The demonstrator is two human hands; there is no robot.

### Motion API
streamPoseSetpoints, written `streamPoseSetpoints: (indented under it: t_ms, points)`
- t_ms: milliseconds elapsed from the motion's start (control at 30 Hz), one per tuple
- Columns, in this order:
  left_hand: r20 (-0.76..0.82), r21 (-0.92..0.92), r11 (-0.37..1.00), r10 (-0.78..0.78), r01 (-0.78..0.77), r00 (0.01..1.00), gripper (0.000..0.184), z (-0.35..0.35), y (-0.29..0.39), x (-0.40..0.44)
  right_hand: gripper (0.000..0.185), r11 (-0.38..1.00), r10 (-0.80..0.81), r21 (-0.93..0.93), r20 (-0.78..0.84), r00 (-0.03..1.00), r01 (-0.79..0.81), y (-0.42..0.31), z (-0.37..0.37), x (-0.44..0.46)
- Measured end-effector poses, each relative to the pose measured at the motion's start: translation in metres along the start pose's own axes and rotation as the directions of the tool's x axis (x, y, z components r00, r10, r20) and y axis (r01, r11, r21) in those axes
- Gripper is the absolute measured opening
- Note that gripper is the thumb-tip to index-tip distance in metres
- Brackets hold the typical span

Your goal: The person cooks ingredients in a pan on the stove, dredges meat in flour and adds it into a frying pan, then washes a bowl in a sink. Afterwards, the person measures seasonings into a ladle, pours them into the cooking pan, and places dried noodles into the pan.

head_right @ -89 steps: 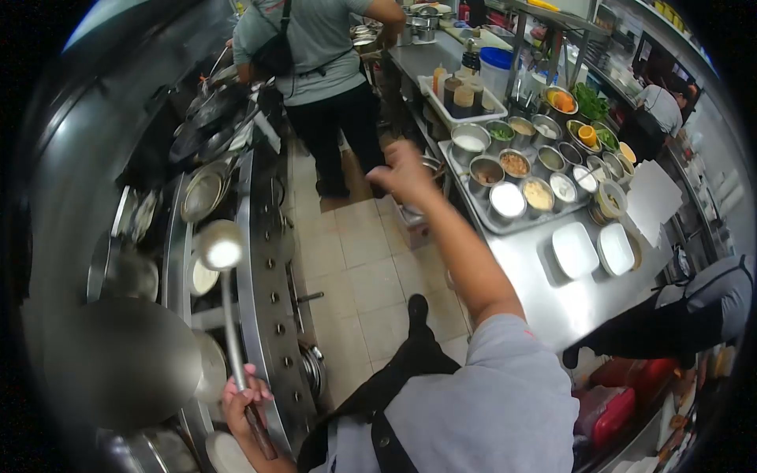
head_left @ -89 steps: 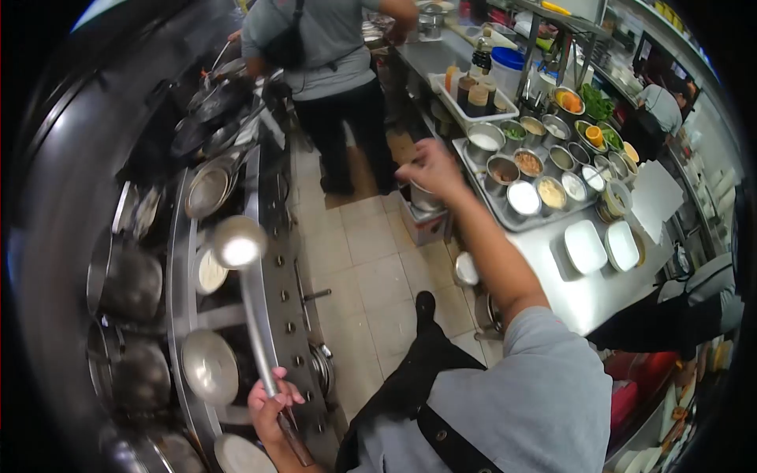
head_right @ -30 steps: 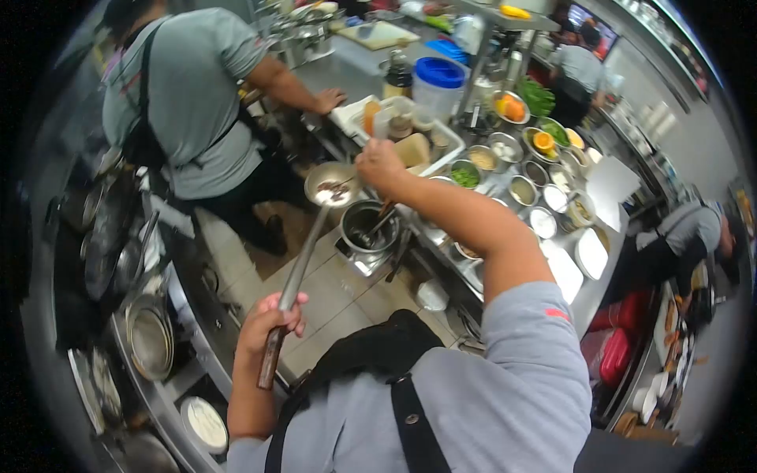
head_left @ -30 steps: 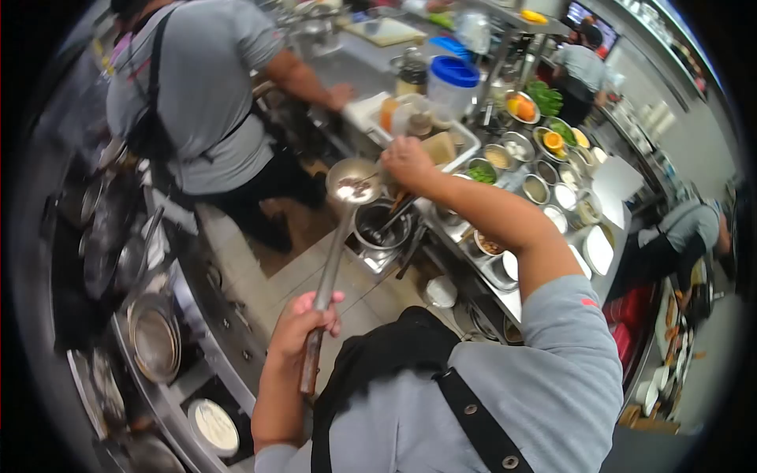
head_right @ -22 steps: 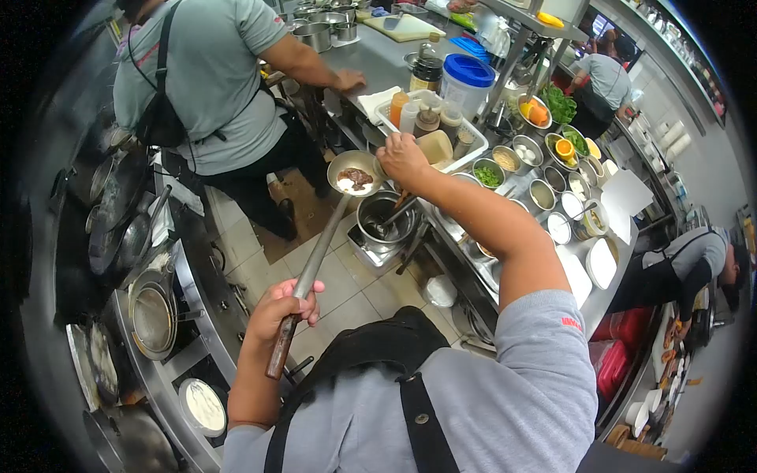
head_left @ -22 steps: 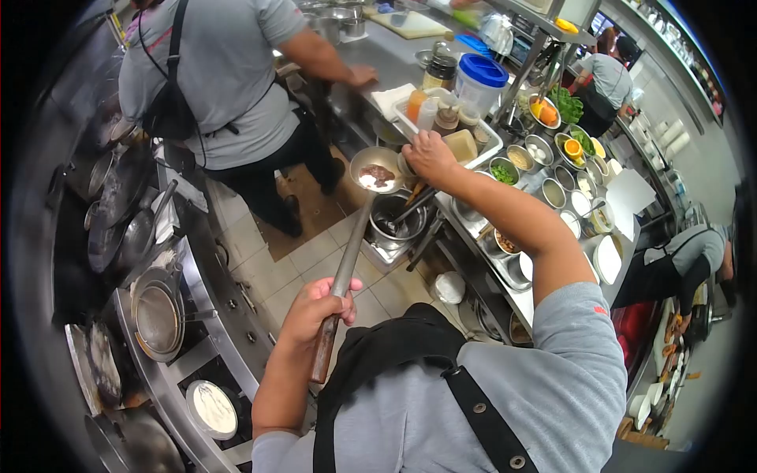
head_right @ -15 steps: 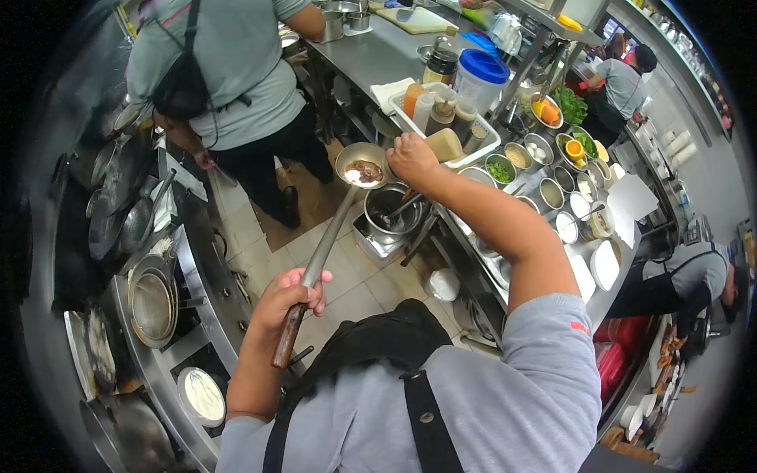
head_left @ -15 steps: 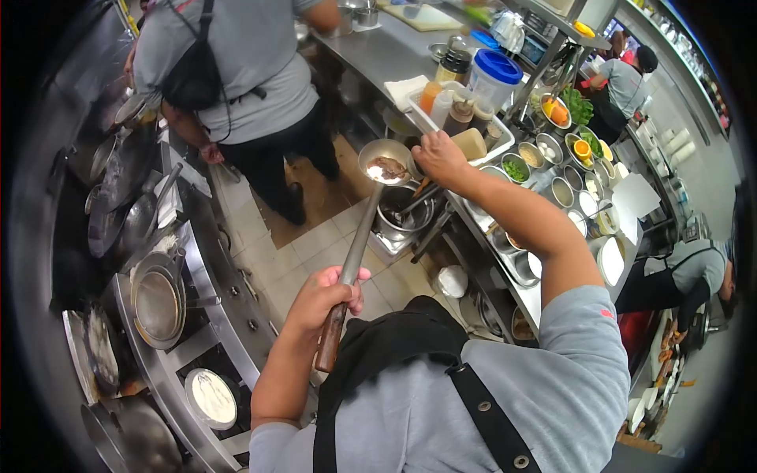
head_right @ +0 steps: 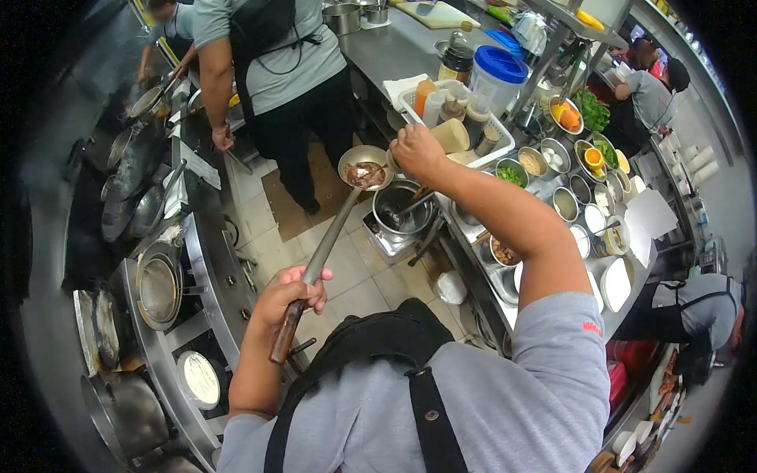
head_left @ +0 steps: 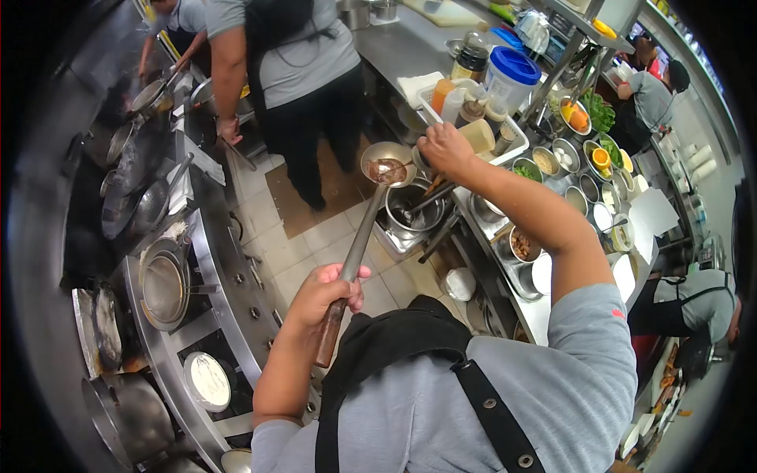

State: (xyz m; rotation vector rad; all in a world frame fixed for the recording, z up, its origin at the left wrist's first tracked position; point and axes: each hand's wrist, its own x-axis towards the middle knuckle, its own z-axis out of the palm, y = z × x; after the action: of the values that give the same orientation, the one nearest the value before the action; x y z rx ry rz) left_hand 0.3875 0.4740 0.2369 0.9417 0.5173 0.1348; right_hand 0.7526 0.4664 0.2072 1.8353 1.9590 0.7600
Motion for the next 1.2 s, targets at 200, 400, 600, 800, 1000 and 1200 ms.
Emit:
streamPoseSetpoints:
  t_ms: [200,400,600,800,1000,1200]
  points:
    - [-0.028,-0.020,0.999,0.026,-0.027,0.999,0.037,0.038,-0.001,0.019,0.014,0.998,-0.053,0.017,-0.015,0.998,0.053,0.036,0.018,-0.021]
    - [-0.023,-0.023,0.999,0.044,-0.045,0.999,0.041,0.069,-0.004,0.038,0.012,0.996,-0.090,0.018,-0.055,0.994,0.091,0.063,0.026,-0.042]
    - [-0.048,-0.005,0.997,0.073,-0.073,0.996,0.043,0.088,-0.011,0.046,0.013,0.993,-0.087,0.077,-0.085,0.993,0.094,0.082,0.050,-0.051]
    - [-0.067,-0.015,0.996,0.082,-0.083,0.994,0.042,0.097,-0.008,0.044,0.012,0.995,-0.046,0.079,-0.120,0.992,0.056,0.095,0.058,-0.063]
    - [0.007,-0.017,0.996,0.085,-0.085,0.996,0.043,0.088,0.003,0.044,0.026,0.971,0.105,0.231,-0.162,0.981,-0.065,0.096,0.067,-0.074]
    - [0.072,-0.077,0.986,0.151,-0.145,0.986,0.045,0.069,0.010,0.041,0.053,0.603,0.565,0.705,-0.047,0.824,-0.374,0.090,0.089,-0.073]
